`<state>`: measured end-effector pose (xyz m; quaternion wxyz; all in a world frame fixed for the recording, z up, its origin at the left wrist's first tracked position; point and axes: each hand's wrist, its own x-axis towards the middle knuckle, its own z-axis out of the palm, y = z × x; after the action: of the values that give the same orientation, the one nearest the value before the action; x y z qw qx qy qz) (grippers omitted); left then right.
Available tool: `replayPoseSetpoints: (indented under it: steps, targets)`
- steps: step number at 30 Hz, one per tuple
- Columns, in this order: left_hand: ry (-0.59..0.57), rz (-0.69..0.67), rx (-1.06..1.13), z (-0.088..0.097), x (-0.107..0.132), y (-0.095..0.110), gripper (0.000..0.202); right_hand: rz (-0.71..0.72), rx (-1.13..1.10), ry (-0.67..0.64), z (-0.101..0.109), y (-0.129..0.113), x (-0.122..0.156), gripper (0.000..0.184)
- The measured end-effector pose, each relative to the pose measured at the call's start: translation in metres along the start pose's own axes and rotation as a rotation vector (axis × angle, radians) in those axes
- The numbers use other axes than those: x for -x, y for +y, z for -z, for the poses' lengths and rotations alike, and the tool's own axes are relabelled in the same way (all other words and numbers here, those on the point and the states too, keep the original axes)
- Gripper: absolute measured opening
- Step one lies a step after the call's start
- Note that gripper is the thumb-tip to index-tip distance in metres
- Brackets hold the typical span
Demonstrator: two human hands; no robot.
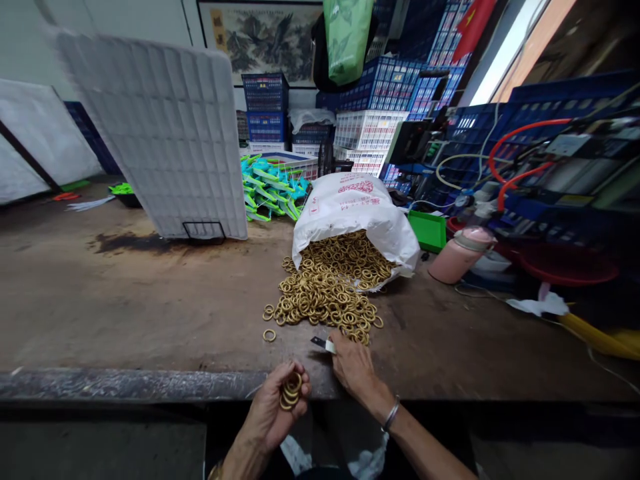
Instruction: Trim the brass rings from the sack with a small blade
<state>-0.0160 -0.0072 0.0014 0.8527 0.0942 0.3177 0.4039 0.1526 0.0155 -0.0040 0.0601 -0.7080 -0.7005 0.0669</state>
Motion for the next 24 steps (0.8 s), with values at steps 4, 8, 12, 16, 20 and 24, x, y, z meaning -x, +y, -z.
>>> replayPoseSetpoints:
  steps: [4, 8, 12, 16, 20, 24]
  targets:
    - [0.032, -0.048, -0.061, 0.000, -0.001, 0.000, 0.017, 0.044, -0.247, -0.029, -0.001, 0.000, 0.003, 0.012]
    - [0.056, -0.119, -0.152, -0.006, -0.002, 0.005, 0.024, 0.090, -0.766, -0.173, 0.008, -0.006, 0.005, 0.017]
    - [0.071, -0.193, -0.272, -0.011, -0.004, 0.006, 0.031, 0.029, -1.172, -0.450, 0.019, -0.013, 0.010, 0.021]
    - [0.037, -0.242, -0.414, -0.010, -0.005, 0.000, 0.030, 0.039, -1.292, -0.552, 0.020, -0.016, 0.012, 0.029]
    - [0.049, -0.266, -0.473, -0.007, -0.005, -0.004, 0.028, -0.027, -1.305, -0.503, 0.013, -0.019, 0.010, 0.031]
    - [0.089, -0.304, -0.465, -0.006, -0.006, -0.006, 0.030, -0.109, -1.266, -0.470, 0.009, -0.024, 0.010, 0.033]
